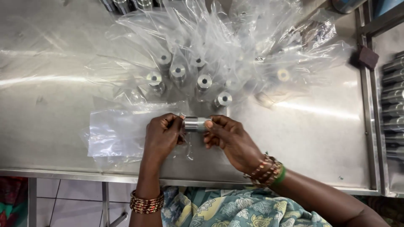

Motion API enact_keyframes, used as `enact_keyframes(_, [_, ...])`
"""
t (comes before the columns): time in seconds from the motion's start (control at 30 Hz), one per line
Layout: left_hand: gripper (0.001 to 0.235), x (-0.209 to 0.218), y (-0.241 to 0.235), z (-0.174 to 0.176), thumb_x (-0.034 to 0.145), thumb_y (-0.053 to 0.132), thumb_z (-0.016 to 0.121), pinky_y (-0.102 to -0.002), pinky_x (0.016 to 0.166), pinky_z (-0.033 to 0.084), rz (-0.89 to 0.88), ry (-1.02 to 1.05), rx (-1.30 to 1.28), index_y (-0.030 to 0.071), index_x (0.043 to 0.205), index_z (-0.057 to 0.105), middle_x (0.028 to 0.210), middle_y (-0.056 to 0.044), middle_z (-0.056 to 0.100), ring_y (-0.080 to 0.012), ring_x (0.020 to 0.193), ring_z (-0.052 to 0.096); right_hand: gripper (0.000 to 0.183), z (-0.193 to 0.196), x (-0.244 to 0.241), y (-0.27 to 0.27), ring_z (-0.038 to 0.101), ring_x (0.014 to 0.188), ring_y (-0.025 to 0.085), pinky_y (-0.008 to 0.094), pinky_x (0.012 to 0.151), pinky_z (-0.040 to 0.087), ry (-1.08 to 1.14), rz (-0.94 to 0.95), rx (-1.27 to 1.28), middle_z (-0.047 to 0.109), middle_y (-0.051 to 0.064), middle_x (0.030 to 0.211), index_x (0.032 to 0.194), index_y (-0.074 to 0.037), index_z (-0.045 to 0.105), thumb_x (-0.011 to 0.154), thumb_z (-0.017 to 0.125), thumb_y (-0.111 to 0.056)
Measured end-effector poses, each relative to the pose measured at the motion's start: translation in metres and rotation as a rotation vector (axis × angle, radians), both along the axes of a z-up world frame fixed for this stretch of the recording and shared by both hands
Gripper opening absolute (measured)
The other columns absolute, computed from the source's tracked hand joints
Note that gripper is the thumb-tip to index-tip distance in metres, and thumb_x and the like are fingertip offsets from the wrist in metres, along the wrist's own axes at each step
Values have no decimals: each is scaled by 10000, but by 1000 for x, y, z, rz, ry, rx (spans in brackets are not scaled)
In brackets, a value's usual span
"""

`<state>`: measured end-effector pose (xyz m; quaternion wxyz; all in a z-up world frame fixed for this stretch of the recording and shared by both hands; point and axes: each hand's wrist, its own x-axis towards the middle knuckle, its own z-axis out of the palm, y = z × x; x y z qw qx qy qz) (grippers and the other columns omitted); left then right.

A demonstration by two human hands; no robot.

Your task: The person removes metal cylinders from plastic bags and arranges them into a large group on a metal table.

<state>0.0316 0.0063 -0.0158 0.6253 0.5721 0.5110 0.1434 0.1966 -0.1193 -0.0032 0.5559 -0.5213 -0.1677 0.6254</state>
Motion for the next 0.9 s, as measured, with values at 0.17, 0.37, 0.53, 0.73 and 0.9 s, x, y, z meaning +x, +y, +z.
enact_keyframes(0.17, [275,-5,-2,2,995,176,577,-286,446,502,2,-88,-52,5,797,661,589,-57,627,-121,474,634,284,-14,-10,13,648,672,129,289,628,584,-302,-2,-80,692,85,813,1110,13,651,962,650,-230])
enact_keyframes(0.37, [259,1,-17,53,1007,146,570,-305,470,390,-156,28,451,10,790,608,565,-74,562,-110,478,490,305,14,-20,23,675,658,109,227,567,581,-676,133,90,728,68,828,1223,-15,639,955,634,-161])
enact_keyframes(0.53, [282,-12,-18,84,1046,137,539,-275,450,358,-100,-241,428,48,780,571,606,-18,496,-77,495,413,298,40,3,23,697,743,117,257,632,642,-770,183,364,720,109,995,1241,-8,654,1007,618,-188])
enact_keyframes(0.73, [271,-11,-28,134,1064,114,522,-228,412,395,-11,-590,322,80,796,544,641,17,488,-45,491,438,649,82,13,30,650,1000,240,394,809,619,-917,331,630,602,188,1194,1362,43,451,900,771,-280])
enact_keyframes(0.9, [289,11,-34,137,1082,107,554,-216,462,387,-115,-555,443,52,803,507,670,13,466,-41,534,434,667,42,4,45,629,1063,307,413,834,589,-1031,467,608,592,225,1195,1322,73,466,837,797,-244])
